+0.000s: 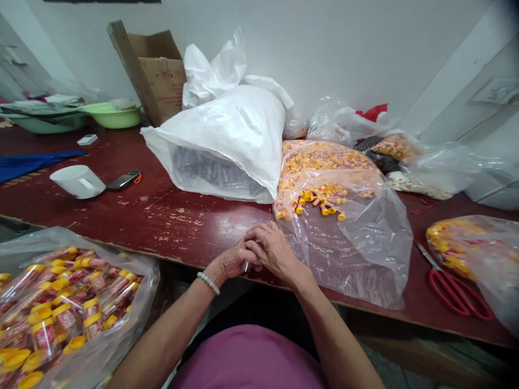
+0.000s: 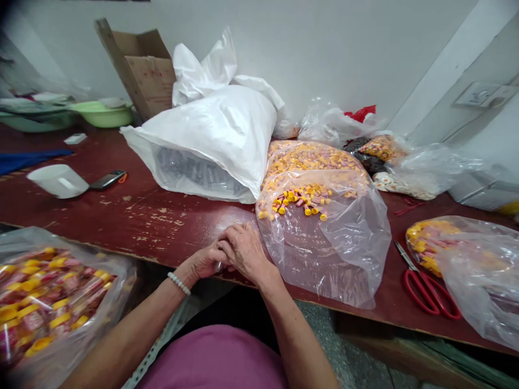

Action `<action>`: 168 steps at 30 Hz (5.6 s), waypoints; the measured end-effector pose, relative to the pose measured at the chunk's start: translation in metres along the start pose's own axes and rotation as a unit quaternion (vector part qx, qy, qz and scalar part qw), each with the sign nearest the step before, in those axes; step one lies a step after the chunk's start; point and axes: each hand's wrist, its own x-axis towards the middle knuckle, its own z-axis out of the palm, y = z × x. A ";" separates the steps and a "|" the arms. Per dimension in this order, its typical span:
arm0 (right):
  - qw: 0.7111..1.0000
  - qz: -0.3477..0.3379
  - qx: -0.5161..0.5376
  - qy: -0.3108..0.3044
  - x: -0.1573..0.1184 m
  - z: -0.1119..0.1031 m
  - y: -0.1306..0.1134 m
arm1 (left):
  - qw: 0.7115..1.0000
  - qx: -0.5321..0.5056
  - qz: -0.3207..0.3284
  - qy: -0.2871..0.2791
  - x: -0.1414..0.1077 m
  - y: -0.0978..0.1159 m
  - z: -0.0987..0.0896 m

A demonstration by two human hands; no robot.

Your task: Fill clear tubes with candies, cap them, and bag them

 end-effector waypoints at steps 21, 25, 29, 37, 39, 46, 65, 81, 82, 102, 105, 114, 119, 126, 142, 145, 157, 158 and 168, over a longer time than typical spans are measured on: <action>0.952 0.158 0.169 0.200 -0.003 0.018 0.016 | 0.964 -0.265 0.022 0.010 0.004 0.008 -0.024; 0.973 0.089 0.162 0.136 0.001 0.032 0.016 | 0.967 -0.238 0.058 0.065 0.009 0.012 -0.026; 0.986 0.056 0.110 0.114 0.038 0.032 0.030 | 0.954 -0.227 0.113 0.162 0.011 0.027 -0.037; 0.964 0.167 -0.204 0.021 0.151 0.046 0.071 | 0.930 -0.273 0.100 0.225 0.010 0.039 -0.067; 0.957 0.194 -0.214 -0.014 0.159 0.051 0.080 | 0.928 -0.286 0.107 0.212 0.010 0.038 -0.069; 0.964 0.199 -0.176 0.019 0.146 0.051 0.099 | 0.932 -0.266 0.116 0.219 0.011 0.038 -0.064; 0.668 0.257 0.653 0.250 0.041 0.054 0.001 | 0.943 -0.156 0.206 0.212 0.019 0.015 -0.031; 0.832 0.208 0.446 0.255 0.014 0.054 0.010 | 0.933 -0.072 0.247 0.251 0.008 0.015 -0.013; 0.845 0.213 0.423 0.248 0.012 0.053 0.010 | 0.930 -0.048 0.249 0.265 0.009 0.015 -0.013; 0.928 0.181 0.300 0.124 0.009 0.044 0.031 | 0.890 0.288 0.263 0.236 0.013 0.009 -0.028; 0.928 0.181 0.290 0.147 0.005 0.053 0.031 | 0.894 0.301 0.255 0.211 0.015 0.011 -0.028; 0.912 0.218 0.271 0.218 0.001 0.056 0.020 | 0.916 0.249 0.230 0.214 0.023 0.014 -0.021; 0.951 0.137 0.138 0.242 -0.004 0.020 0.024 | 0.914 0.225 0.230 0.249 0.025 0.010 -0.023; 0.911 0.302 -0.097 0.264 -0.008 -0.051 0.143 | 0.936 0.157 0.214 0.233 0.029 0.006 -0.023; 0.974 0.072 0.108 0.185 -0.016 -0.024 0.029 | 0.950 0.179 0.177 0.187 0.027 0.006 -0.019; 0.981 0.049 0.111 0.154 -0.013 -0.013 0.024 | 0.937 0.228 0.184 0.189 0.026 0.008 -0.018; 0.995 0.026 0.011 0.095 -0.019 0.001 0.024 | 0.901 0.329 0.216 0.183 0.027 0.005 -0.026; 0.996 0.025 -0.016 0.081 -0.018 0.004 0.022 | 0.900 0.332 0.215 0.184 0.027 0.006 -0.026; 0.965 0.166 0.054 0.194 -0.009 -0.014 0.065 | 0.915 0.269 0.213 0.212 0.027 0.011 -0.018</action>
